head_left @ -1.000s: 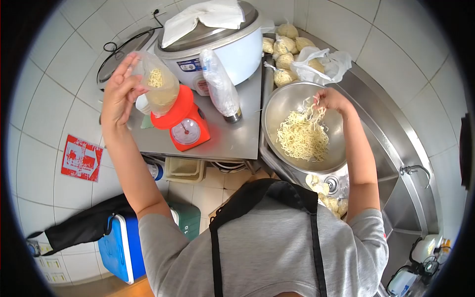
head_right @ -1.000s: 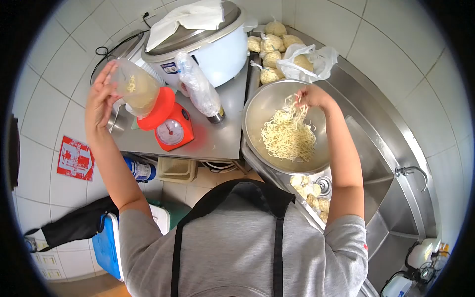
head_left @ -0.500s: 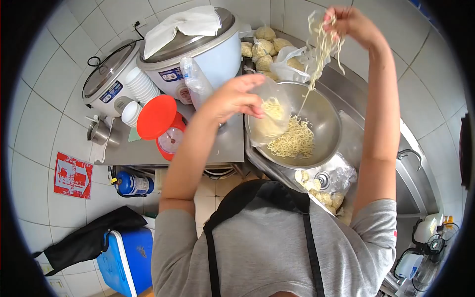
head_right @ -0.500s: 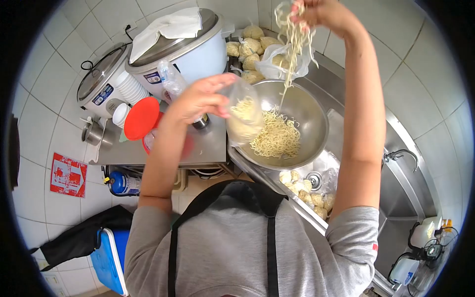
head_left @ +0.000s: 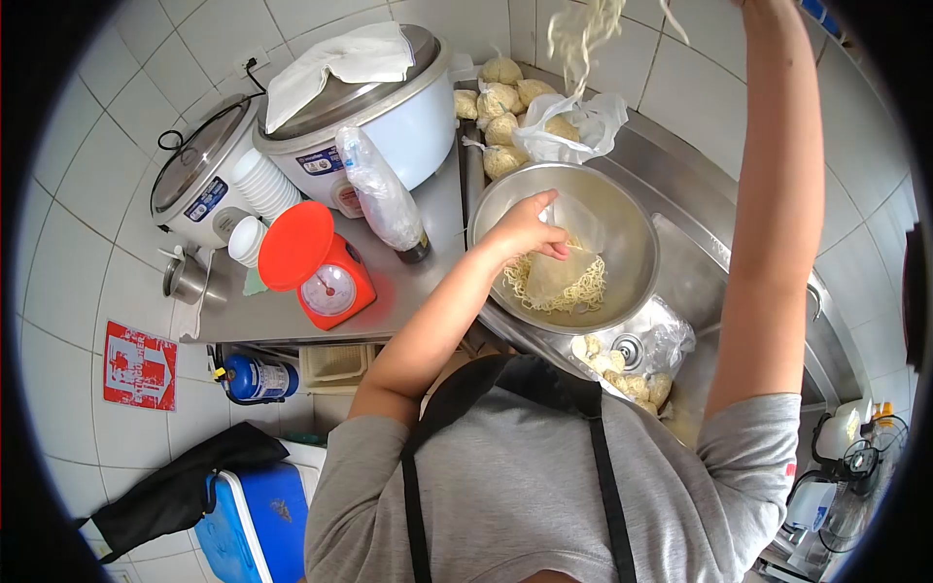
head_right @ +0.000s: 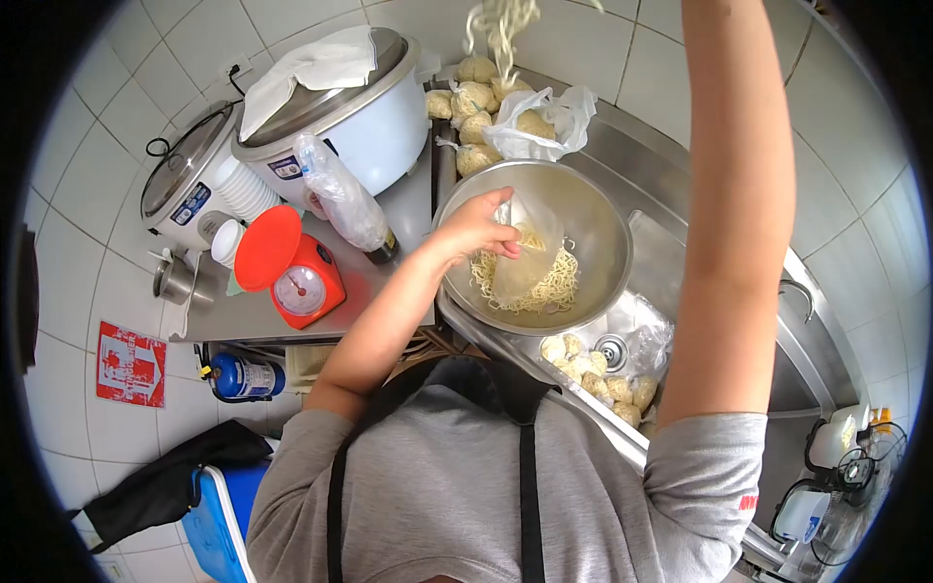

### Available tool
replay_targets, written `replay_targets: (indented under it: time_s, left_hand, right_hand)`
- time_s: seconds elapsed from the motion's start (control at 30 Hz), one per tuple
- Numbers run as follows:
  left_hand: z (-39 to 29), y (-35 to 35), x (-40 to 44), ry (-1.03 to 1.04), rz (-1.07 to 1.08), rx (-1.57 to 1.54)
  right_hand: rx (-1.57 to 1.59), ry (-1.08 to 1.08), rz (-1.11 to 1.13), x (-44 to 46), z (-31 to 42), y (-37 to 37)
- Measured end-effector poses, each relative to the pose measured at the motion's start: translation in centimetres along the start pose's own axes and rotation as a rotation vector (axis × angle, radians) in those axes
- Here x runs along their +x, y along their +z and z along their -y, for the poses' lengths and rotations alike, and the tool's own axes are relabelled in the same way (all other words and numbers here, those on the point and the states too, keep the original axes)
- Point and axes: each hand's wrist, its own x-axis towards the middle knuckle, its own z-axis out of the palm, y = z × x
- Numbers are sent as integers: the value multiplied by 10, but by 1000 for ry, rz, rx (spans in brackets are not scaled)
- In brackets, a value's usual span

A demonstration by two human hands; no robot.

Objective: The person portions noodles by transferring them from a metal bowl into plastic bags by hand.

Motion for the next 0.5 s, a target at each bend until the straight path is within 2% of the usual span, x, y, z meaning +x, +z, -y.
replay_targets:
  time_s: [0.03, 0.17, 0.23, 0.37, 0.47, 0.5]
  left_hand:
    - [0, -3, -1, 6, -6, -2]
    - [1, -14, -7, -16, 40, -47]
    - [1, -20, -10, -29, 64, -87]
    - [1, -28, -15, -53, 29, -120]
    - [4, -35, -13, -25, 35, -120]
    - [6, -37, -13, -5, 44, -125]
  right_hand:
    - [-54, 28, -29, -11, -1, 11]
    - [248, 133, 307, -48, -77, 56]
    - [262, 239, 489, -83, -106, 94]
    - [79, 383, 703, -137, -151, 156]
    - [-6, 180, 723, -150, -156, 161]
    - [-34, 186, 697, -148, -156, 158]
